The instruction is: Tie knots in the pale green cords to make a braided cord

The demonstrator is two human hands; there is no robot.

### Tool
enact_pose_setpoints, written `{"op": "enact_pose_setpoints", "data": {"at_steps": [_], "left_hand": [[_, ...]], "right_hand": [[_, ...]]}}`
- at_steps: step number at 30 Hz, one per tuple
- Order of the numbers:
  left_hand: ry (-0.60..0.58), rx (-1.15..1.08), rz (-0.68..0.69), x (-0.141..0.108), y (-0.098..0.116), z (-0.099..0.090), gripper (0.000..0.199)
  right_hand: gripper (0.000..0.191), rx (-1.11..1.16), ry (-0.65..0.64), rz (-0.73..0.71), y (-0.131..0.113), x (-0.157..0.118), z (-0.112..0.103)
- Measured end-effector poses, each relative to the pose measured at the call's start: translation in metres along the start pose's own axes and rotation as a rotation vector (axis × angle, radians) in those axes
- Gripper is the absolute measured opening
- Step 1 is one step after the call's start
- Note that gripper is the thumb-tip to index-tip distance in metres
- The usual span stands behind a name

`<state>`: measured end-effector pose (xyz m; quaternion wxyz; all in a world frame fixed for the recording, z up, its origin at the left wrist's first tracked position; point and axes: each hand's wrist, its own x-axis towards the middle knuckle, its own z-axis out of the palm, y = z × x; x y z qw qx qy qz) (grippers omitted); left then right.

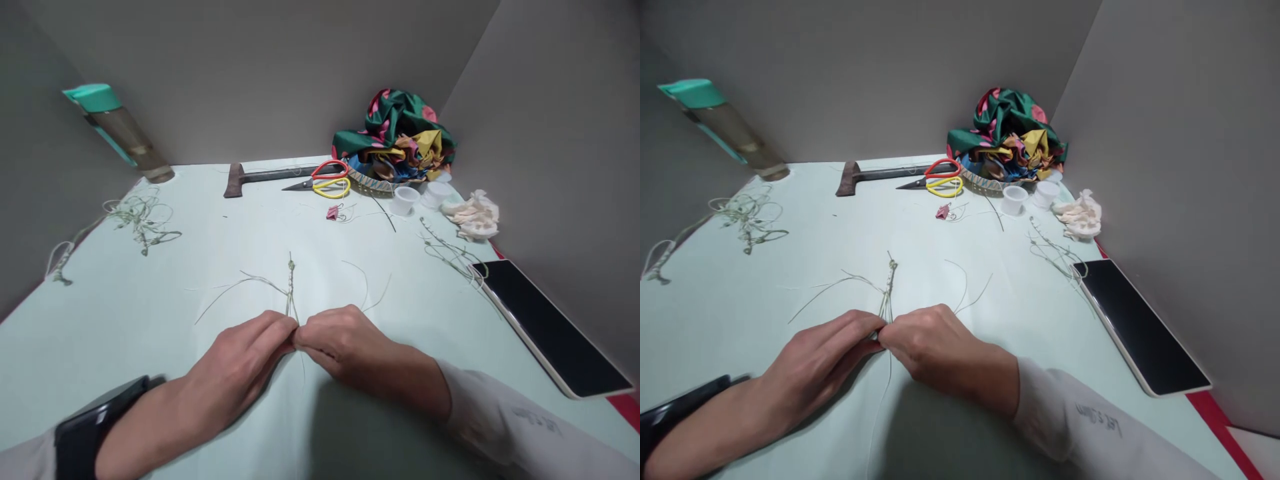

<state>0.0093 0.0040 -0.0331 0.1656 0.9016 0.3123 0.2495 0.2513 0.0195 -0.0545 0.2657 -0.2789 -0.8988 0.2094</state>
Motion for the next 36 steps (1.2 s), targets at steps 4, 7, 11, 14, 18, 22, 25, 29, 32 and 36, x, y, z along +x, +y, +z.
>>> {"op": "enact_pose_setpoints", "data": {"at_steps": [4,7,11,14,18,22,25,29,32,36], "left_hand": [[0.024,-0.002,-0.028,0.003,-0.002,-0.002,0.025],[0.041,-0.034,-0.024,0.009,-0.003,-0.007,0.03],[0.038,-0.098,-0.058,0.015,-0.003,-0.011,0.029],[0.022,-0.156,-0.098,0.018,-0.003,-0.012,0.026],[0.003,-0.228,-0.147,0.02,-0.004,-0.013,0.027],[0.011,-0.294,-0.189,0.023,-0.005,-0.013,0.025],[0.035,-0.324,-0.214,0.023,-0.005,-0.014,0.023],[0.059,-0.349,-0.241,0.022,-0.003,-0.014,0.023],[0.072,-0.357,-0.251,0.02,-0.002,-0.013,0.023],[0.079,-0.356,-0.249,0.018,0.0,-0.013,0.02]], "right_hand": [[0.032,-0.064,0.032,0.048,-0.007,-0.004,-0.003],[0.033,-0.106,0.071,0.071,-0.009,-0.006,-0.007],[0.03,-0.099,0.125,0.068,0.0,-0.004,-0.012],[0.026,-0.083,0.141,0.079,0.011,0.001,-0.016],[0.021,-0.171,0.182,0.176,0.031,0.01,-0.027],[0.026,-0.378,0.307,0.311,0.035,0.009,-0.047],[0.026,-0.469,0.318,0.321,0.008,-0.002,-0.051],[0.027,-0.476,0.203,0.251,-0.051,-0.017,-0.015],[0.012,-0.496,0.195,0.291,-0.076,-0.02,0.019],[0.029,-0.393,0.148,0.383,-0.074,-0.017,0.034]]}}
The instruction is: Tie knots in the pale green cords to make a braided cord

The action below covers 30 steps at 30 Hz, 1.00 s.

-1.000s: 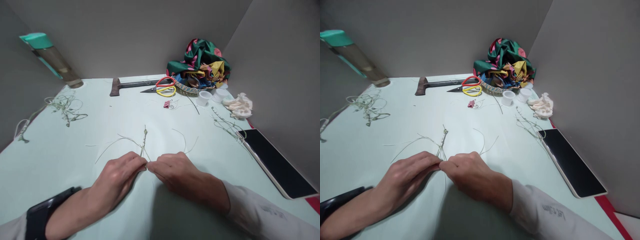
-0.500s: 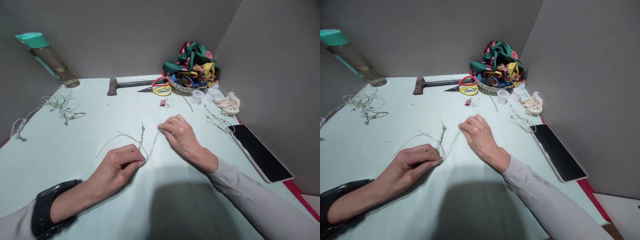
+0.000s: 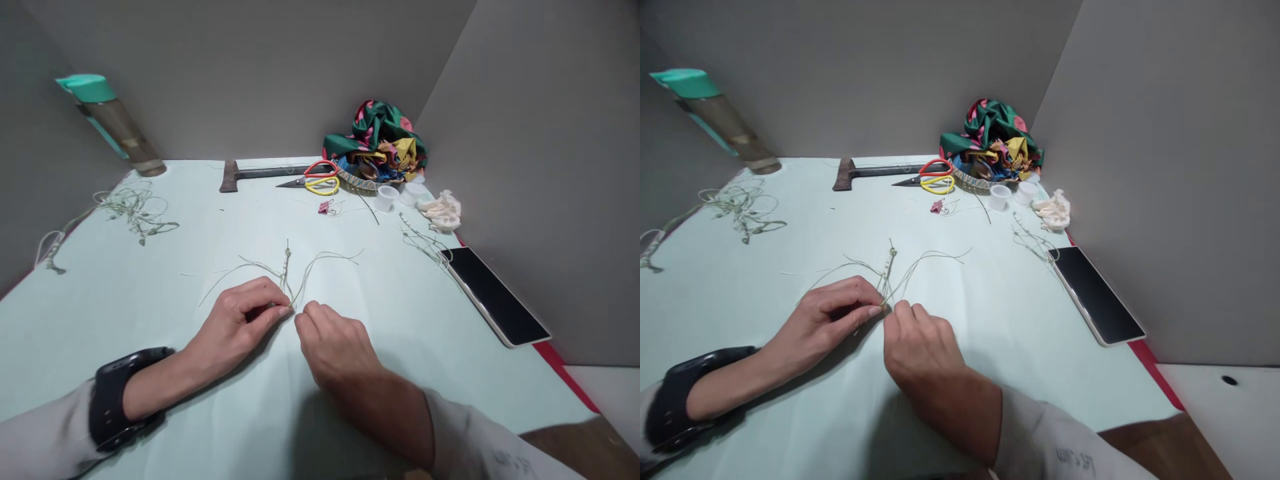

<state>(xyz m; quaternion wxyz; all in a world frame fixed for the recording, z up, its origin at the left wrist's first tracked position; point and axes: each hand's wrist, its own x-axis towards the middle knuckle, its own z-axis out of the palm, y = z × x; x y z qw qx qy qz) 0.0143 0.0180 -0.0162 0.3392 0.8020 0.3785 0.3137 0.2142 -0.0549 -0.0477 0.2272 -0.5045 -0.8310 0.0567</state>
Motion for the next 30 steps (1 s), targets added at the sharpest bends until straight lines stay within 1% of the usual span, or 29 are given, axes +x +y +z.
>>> {"op": "enact_pose_setpoints", "data": {"at_steps": [2,5,10,12,14,17,20,24,27,30], "left_hand": [[-0.004,0.001,0.002,-0.001,0.0,0.0,0.019],[-0.006,-0.002,0.001,-0.002,-0.001,-0.001,0.019],[0.008,-0.007,0.005,-0.003,0.002,0.0,0.022],[0.016,-0.002,0.007,-0.003,0.004,0.0,0.025],[0.028,0.011,0.014,-0.004,0.006,0.0,0.026],[0.049,0.039,0.034,-0.004,0.006,-0.001,0.024],[0.067,0.067,0.058,-0.004,0.003,0.0,0.023],[0.083,0.105,0.1,-0.006,-0.003,0.001,0.024],[0.067,0.135,0.136,-0.008,-0.005,0.002,0.031],[0.02,0.162,0.151,-0.01,-0.004,0.001,0.035]], "right_hand": [[0.025,0.082,-0.058,0.06,0.005,0.004,-0.004],[0.016,0.248,-0.143,0.155,0.01,0.012,-0.017],[0.011,0.534,-0.293,0.31,0.006,0.018,-0.035],[0.008,0.569,-0.305,0.348,0.003,0.017,-0.037],[0.011,0.555,-0.29,0.366,0.0,0.015,-0.037],[0.017,0.517,-0.274,0.339,-0.002,0.011,-0.035],[0.013,0.491,-0.274,0.262,-0.001,0.009,-0.032],[0.025,0.458,-0.286,0.175,-0.004,0.01,-0.03],[0.028,0.465,-0.311,0.121,-0.006,0.015,-0.035],[0.034,0.454,-0.318,0.095,-0.001,0.026,-0.049]]}}
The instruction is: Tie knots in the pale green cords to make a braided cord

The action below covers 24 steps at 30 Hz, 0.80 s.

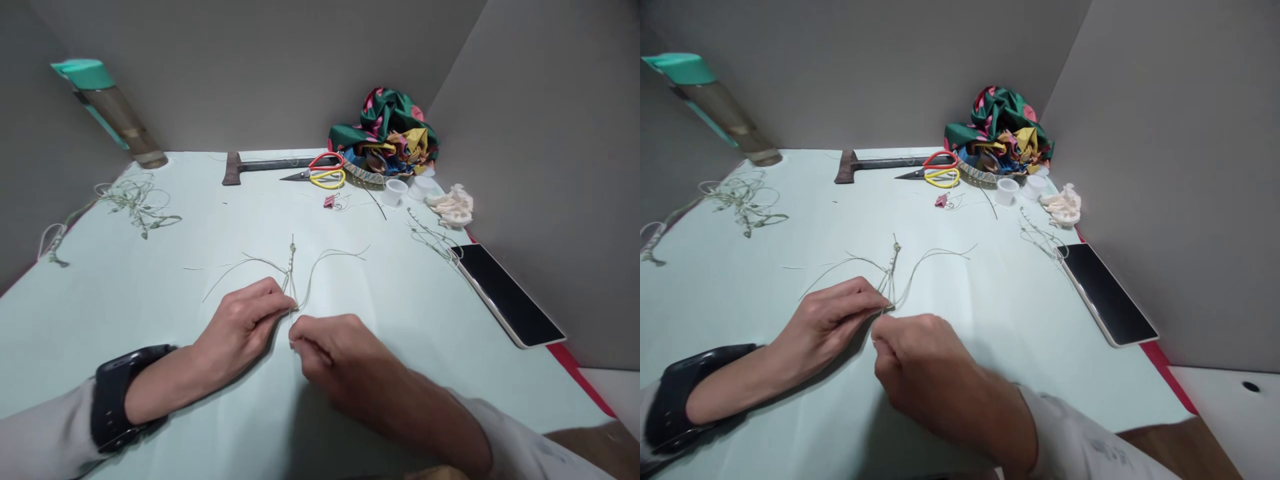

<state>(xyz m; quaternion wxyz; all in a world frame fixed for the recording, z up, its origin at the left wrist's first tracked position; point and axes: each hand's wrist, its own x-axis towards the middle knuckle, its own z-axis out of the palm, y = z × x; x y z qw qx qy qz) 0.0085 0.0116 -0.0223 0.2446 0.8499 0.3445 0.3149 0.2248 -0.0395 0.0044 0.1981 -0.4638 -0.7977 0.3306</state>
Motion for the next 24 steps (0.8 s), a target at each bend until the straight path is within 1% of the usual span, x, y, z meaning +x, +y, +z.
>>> {"op": "enact_pose_setpoints", "data": {"at_steps": [2,4,7,9,11,13,14,15,17,19,21,24], "left_hand": [[-0.023,0.003,0.0,0.0,0.001,0.0,0.036],[-0.029,-0.008,-0.009,0.0,0.001,0.0,0.036],[-0.025,-0.044,-0.053,0.002,0.002,0.0,0.03],[-0.005,-0.073,-0.109,0.004,0.003,0.0,0.026],[0.022,-0.105,-0.185,0.006,0.003,-0.001,0.023],[0.044,-0.149,-0.27,0.008,0.004,-0.003,0.022],[0.052,-0.175,-0.311,0.009,0.005,-0.003,0.022],[0.06,-0.205,-0.349,0.01,0.006,-0.004,0.023],[0.073,-0.266,-0.413,0.011,0.007,-0.005,0.024],[0.082,-0.322,-0.459,0.012,0.009,-0.005,0.024],[0.089,-0.364,-0.487,0.013,0.01,-0.006,0.024],[0.099,-0.394,-0.505,0.013,0.011,-0.007,0.025]], "right_hand": [[0.033,-0.037,0.009,-0.02,0.001,0.007,-0.018],[0.031,-0.088,0.004,-0.07,0.003,0.017,-0.037],[0.025,-0.197,0.001,-0.176,0.007,0.043,-0.062],[0.022,-0.256,0.037,-0.252,0.012,0.064,-0.071],[0.021,-0.283,0.104,-0.331,0.02,0.085,-0.076],[0.022,-0.286,0.231,-0.395,0.032,0.097,-0.075],[0.026,-0.281,0.299,-0.42,0.038,0.098,-0.073],[0.028,-0.275,0.359,-0.446,0.043,0.096,-0.069],[0.026,-0.255,0.454,-0.502,0.052,0.083,-0.057],[0.024,-0.243,0.476,-0.568,0.058,0.065,-0.042],[0.018,-0.258,0.456,-0.614,0.059,0.051,-0.026],[0.015,-0.286,0.445,-0.621,0.059,0.046,-0.008]]}}
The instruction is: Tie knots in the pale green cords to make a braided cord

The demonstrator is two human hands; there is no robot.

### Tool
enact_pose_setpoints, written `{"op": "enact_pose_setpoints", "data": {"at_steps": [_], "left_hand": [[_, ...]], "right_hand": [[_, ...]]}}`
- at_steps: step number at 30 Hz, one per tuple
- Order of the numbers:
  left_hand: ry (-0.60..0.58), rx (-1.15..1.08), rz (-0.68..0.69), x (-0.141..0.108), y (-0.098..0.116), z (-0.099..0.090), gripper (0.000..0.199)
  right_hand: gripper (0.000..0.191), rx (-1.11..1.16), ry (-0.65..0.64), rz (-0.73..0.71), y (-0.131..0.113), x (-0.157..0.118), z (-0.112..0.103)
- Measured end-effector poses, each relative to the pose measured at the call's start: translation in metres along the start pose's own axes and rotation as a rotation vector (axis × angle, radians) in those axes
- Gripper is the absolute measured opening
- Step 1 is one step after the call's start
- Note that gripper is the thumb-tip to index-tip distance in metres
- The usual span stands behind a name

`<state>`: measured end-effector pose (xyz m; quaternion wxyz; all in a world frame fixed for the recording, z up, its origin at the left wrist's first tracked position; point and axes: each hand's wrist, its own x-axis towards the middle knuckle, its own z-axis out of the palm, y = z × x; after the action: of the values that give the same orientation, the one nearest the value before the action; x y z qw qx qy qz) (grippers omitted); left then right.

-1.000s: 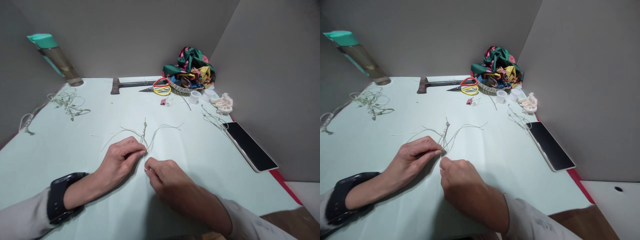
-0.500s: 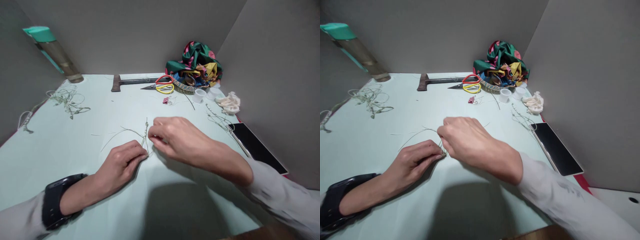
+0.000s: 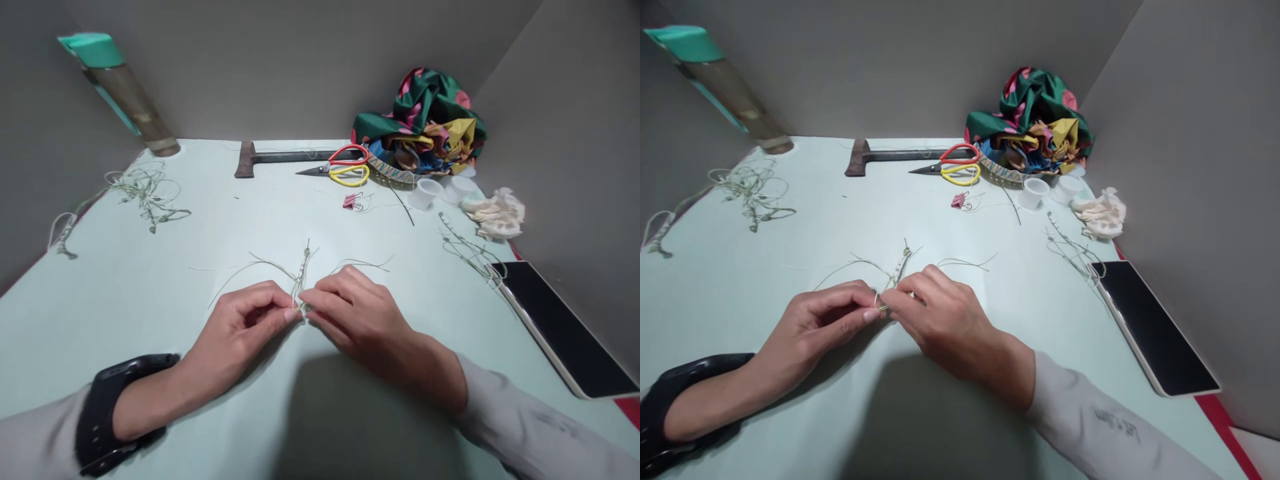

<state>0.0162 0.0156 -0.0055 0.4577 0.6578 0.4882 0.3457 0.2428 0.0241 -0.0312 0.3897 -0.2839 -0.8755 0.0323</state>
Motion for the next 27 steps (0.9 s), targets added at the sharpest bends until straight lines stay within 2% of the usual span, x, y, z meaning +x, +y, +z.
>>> {"op": "enact_pose_setpoints", "data": {"at_steps": [5,10,15,19,27], "left_hand": [[-0.006,0.001,0.008,-0.001,0.001,-0.001,0.023],[-0.006,0.01,-0.009,-0.002,-0.002,0.0,0.023],[-0.017,0.057,-0.005,-0.002,-0.001,0.0,0.026],[0.003,0.121,0.024,-0.002,0.001,0.001,0.026],[0.04,0.198,0.094,-0.003,0.001,0.003,0.024]], "right_hand": [[0.022,0.009,-0.016,-0.003,0.004,0.004,0.013],[0.027,0.032,-0.003,-0.012,0.007,0.002,0.011],[0.031,0.095,-0.084,-0.113,0.012,0.004,0.01],[0.038,0.104,-0.118,-0.086,0.016,0.005,0.012],[0.023,0.2,-0.208,0.01,0.018,0.007,0.009]]}}
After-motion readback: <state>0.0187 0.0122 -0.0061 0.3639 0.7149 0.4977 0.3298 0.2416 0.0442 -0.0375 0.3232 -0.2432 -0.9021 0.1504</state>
